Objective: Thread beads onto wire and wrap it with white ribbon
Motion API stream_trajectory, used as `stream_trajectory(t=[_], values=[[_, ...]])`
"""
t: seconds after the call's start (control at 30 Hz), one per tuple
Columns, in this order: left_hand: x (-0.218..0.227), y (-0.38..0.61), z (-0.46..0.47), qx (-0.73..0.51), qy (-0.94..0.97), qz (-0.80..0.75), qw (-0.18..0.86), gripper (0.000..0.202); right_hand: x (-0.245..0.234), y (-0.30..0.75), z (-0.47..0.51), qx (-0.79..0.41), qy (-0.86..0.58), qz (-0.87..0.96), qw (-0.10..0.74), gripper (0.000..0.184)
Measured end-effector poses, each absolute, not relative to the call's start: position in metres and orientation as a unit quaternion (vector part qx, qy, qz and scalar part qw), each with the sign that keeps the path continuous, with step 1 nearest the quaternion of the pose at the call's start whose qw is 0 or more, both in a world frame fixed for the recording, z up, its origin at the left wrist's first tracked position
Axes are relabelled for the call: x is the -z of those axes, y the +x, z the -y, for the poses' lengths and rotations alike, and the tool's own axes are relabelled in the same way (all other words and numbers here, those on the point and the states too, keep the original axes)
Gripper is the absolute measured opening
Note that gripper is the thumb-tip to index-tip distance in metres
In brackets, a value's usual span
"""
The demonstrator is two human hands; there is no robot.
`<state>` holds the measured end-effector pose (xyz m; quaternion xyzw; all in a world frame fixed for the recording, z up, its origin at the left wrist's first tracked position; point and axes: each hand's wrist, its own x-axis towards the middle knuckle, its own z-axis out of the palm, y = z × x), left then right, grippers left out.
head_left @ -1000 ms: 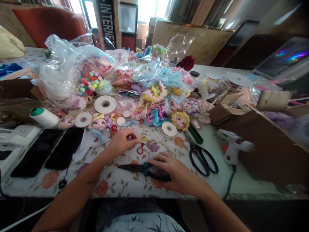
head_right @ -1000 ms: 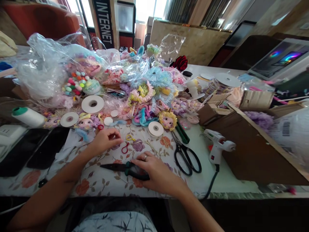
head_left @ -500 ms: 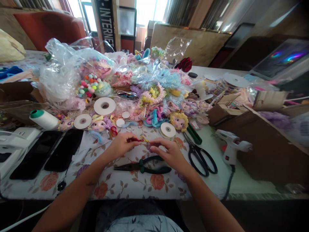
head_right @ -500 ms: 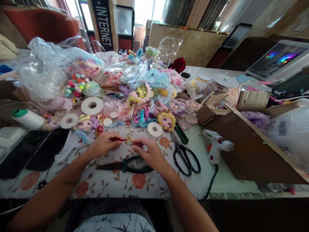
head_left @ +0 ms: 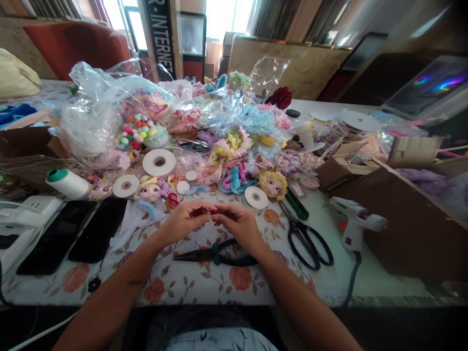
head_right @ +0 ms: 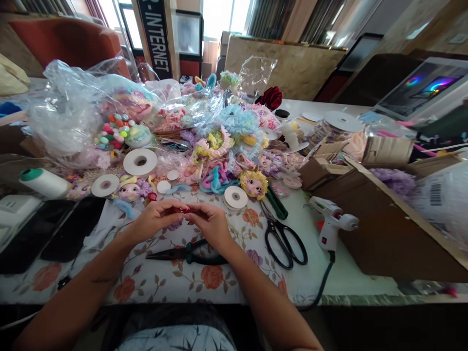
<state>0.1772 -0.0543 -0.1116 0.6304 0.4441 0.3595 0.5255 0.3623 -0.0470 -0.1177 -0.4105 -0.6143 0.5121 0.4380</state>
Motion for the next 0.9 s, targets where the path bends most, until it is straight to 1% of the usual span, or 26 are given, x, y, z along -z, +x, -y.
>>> stream_trajectory(t=[0.13,0.3,0.4,0.47,0.53,0.6,0.67,0.77,0.83,0.87,0.9], values=[[0.11,0.179,0.055,-0.355,0.608,-0.434,0.563,0.028,0.121,0.365,0.051,-0.485,-0.441,0.604,0.452,0.012],[0.109,0.181,0.056,-0.354,0.572,-0.412,0.614,0.031,0.118,0.371,0.053,-0.461,-0.437,0.618,0.463,0.012],[0.112,0.181,0.054,-0.346,0.555,-0.409,0.637,0.027,0.117,0.373,0.054,-0.417,-0.438,0.648,0.463,0.012],[0.111,0.182,0.053,-0.323,0.577,-0.427,0.616,0.026,0.117,0.374,0.055,-0.367,-0.44,0.679,0.458,0.012],[0.106,0.182,0.054,-0.313,0.636,-0.465,0.53,0.031,0.119,0.374,0.054,-0.329,-0.444,0.702,0.449,0.012],[0.096,0.181,0.059,-0.314,0.699,-0.512,0.388,0.034,0.122,0.373,0.054,-0.316,-0.452,0.709,0.439,0.013],[0.085,0.174,0.068,-0.317,0.73,-0.558,0.236,0.032,0.124,0.373,0.053,-0.311,-0.465,0.711,0.426,0.014],[0.081,0.149,0.091,-0.35,0.684,-0.639,0.038,0.031,0.124,0.372,0.053,-0.296,-0.474,0.72,0.41,0.014],[0.092,0.124,0.107,-0.375,0.605,-0.698,-0.079,0.039,0.124,0.371,0.053,-0.29,-0.475,0.724,0.408,0.014],[0.1,0.111,0.115,-0.374,0.573,-0.719,-0.122,0.044,0.123,0.371,0.053,-0.292,-0.475,0.723,0.408,0.014],[0.109,0.099,0.122,-0.356,0.554,-0.738,-0.144,0.05,0.123,0.37,0.053,-0.297,-0.474,0.72,0.409,0.015]])
